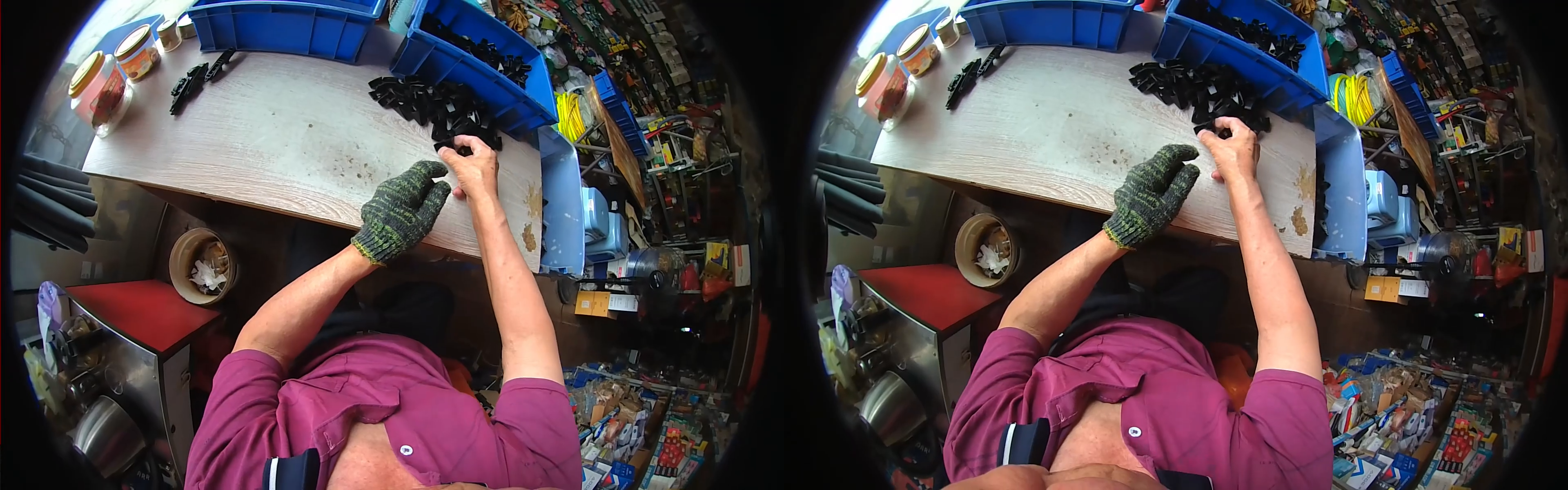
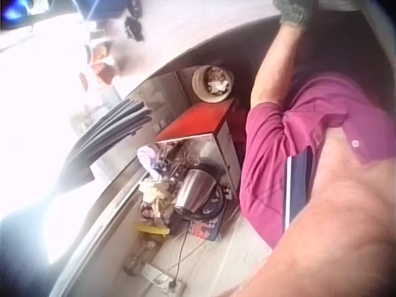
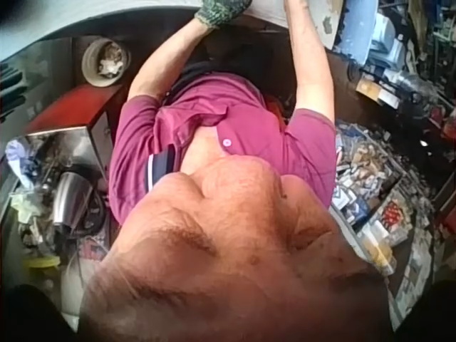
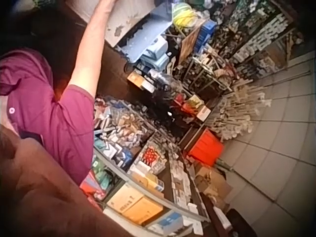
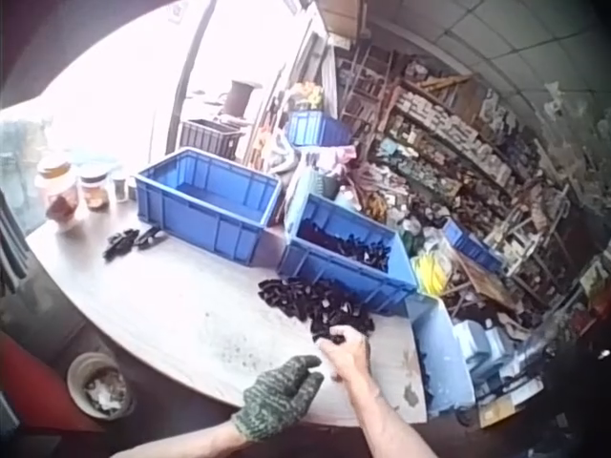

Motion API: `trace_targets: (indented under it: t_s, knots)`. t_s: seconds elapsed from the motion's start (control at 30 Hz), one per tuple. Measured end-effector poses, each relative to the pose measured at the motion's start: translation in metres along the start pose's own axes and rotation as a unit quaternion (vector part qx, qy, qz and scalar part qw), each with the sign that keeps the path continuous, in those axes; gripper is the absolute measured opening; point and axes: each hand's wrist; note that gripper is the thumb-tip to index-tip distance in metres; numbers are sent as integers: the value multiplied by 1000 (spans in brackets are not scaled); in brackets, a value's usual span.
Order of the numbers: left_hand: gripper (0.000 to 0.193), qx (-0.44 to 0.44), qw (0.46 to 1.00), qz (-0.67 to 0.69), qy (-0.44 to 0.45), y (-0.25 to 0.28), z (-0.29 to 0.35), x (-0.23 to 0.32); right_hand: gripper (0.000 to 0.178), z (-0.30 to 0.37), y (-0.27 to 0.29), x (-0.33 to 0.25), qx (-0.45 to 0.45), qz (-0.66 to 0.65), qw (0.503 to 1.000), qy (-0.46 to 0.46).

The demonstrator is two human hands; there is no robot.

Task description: Inspecting and sorting small black plastic components on a workbench in an industrial setting.

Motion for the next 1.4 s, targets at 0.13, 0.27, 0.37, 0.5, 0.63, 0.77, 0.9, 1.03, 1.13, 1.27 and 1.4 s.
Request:
trace_targets:
  t_s: [0.13, 0.27, 0.37, 0.5, 0.63, 0.77, 0.9, 1.03, 1.13, 1.27, 1.4]
  knots:
    - [29, 6, 1000, 12, -5, -3, 2, -4, 33, -6, -5, 6, 3, 72, 996, 57]
    - [27, 24, 999, -1, -26, -7, 1, -3, 38, -9, -1, 17, 26, 52, 997, 48]
    - [27, 53, 998, -15, -41, -10, 3, -7, 41, -6, -4, 11, -2, 72, 993, 89]
    - [27, 48, 998, -17, -34, -8, 4, -8, 35, -7, -7, 12, -22, 95, 985, 142]
    - [26, 40, 999, -3, -29, -10, 5, -9, 33, -3, -9, 11, -30, 104, 981, 163]
    - [27, 59, 997, 24, -52, -13, 5, -7, 33, -13, -8, 31, -19, 47, 986, 161]
    - [26, 45, 997, 43, -48, -10, 7, -19, 45, -17, -23, 22, -3, 66, 990, 125]
    - [25, 79, 994, 12, -79, -16, 5, -21, 47, -12, -24, 9, 1, 153, 979, 131]
    - [25, 69, 994, 14, -85, -19, 4, -22, 45, -9, -21, 7, -11, 156, 981, 115]
    - [25, 62, 995, 21, -70, -19, 5, -21, 44, -7, -20, 4, 10, 156, 981, 114]
    - [26, 53, 996, 16, -72, -16, 7, -22, 43, -8, -26, 5, 15, 146, 979, 143]
Point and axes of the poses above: each hand's wrist, its own z-axis away from the middle knuckle, its own y-axis out of the back of the hand, x = y × z, and after that the axes turned 10 degrees about -z, right-handed
